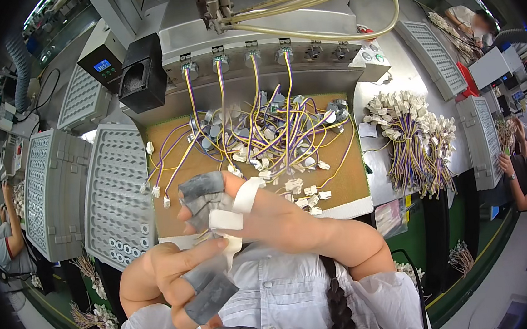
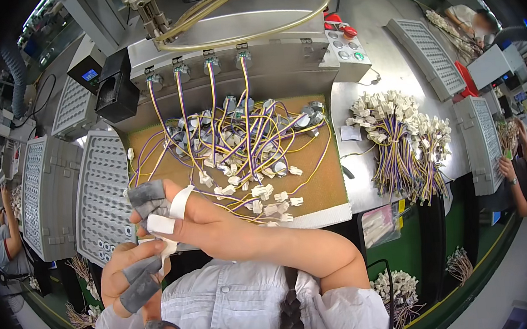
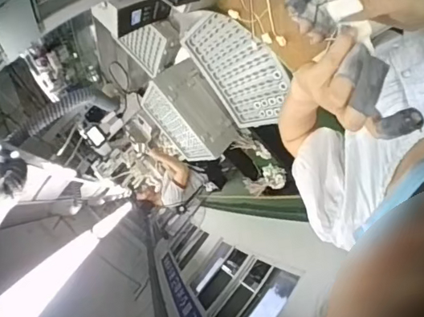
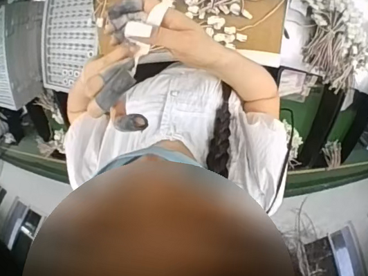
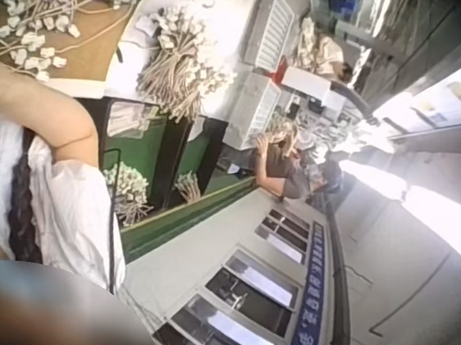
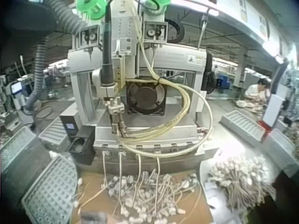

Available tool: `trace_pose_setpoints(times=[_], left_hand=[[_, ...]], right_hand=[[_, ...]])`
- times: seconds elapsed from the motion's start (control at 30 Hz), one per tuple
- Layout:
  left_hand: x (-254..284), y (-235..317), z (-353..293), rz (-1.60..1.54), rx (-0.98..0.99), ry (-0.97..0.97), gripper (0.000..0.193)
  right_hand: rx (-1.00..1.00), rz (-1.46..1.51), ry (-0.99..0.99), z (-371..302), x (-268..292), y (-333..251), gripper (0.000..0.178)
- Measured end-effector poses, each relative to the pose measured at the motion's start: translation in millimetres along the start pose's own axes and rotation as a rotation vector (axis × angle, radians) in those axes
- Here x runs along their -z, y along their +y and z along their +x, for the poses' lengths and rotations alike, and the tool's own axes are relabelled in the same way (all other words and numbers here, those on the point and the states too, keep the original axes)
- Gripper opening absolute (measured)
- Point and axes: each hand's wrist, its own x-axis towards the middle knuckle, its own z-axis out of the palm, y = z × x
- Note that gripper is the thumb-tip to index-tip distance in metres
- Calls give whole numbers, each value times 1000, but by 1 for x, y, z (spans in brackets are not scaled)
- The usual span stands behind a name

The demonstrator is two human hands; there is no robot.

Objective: The person assembles electronic wire harnesses by hand, connecting wire bundles to connectors and electronic components, then checks the completed harnesses using a test fixture.

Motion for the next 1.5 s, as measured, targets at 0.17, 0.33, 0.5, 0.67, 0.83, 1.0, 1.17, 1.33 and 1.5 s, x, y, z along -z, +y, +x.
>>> trace_pose_setpoints(times=[0.17, 0.33, 0.5, 0.67, 0.83, 1.0, 1.17, 1.33, 1.5], left_hand=[[-1, -1, 1, 14, -28, 12, 42], [-1, 1, -1, 33, -46, 24, 42], [-2, -5, 1, 64, -94, 52, 42], [5, 7, 8, 75, 21, 10, 42], [8, 17, 10, 40, 190, -44, 39], [3, 7, 6, 27, 55, -24, 34], [2, 1, 5, 7, -69, 16, 29], [7, 4, 6, 31, -178, -37, 25], [15, 1, 8, 42, -221, -95, 22]], right_hand=[[65, -92, 12, -1, -3, 2, 39], [70, -123, 15, -3, -4, 1, 40], [67, -108, 1, -3, -4, 3, 40], [13, -101, -8, -2, -5, 4, 39], [-8, -89, -3, -2, -8, 2, 39], [-31, -97, -2, -4, -10, -3, 41], [10, -158, 52, -2, -11, -3, 48], [30, -121, -9, -2, -10, -1, 42], [9, 42, -13, 2, -9, 0, 45]])
